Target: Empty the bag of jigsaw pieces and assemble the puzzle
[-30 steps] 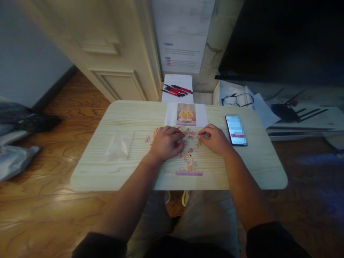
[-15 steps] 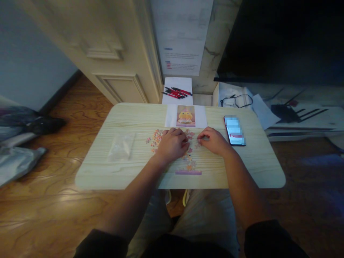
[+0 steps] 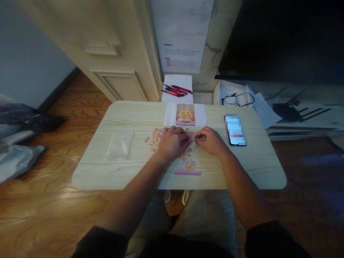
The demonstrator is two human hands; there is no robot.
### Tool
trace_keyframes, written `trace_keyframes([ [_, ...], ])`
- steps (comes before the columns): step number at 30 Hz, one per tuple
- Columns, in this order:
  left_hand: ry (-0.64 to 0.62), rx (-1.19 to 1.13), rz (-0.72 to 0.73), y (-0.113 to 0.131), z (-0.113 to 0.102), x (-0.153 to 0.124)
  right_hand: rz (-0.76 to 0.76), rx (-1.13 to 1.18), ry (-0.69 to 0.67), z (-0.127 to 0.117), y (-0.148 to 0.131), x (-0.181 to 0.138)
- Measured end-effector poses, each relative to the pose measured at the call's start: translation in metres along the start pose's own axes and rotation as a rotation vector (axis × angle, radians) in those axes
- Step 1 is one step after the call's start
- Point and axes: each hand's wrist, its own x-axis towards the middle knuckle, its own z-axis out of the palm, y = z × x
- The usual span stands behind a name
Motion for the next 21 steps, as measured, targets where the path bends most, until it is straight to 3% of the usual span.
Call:
trace_keyframes([
  [6, -0.001, -0.027, 0.000, -0.003, 0.002, -0.001, 0.027, 0.045, 0.026, 0.002, 0.000, 0.002],
  [12, 0.038, -0.041, -0.044, -0.006, -0.004, -0.006, 0.160, 0.224, 0.118, -0.010, 0.003, 0.003],
  [21, 0.023, -0.006, -0.076, -0.018, -0.026, -0.028, -0.006, 0.219, 0.074, -0.002, 0.009, -0.001],
])
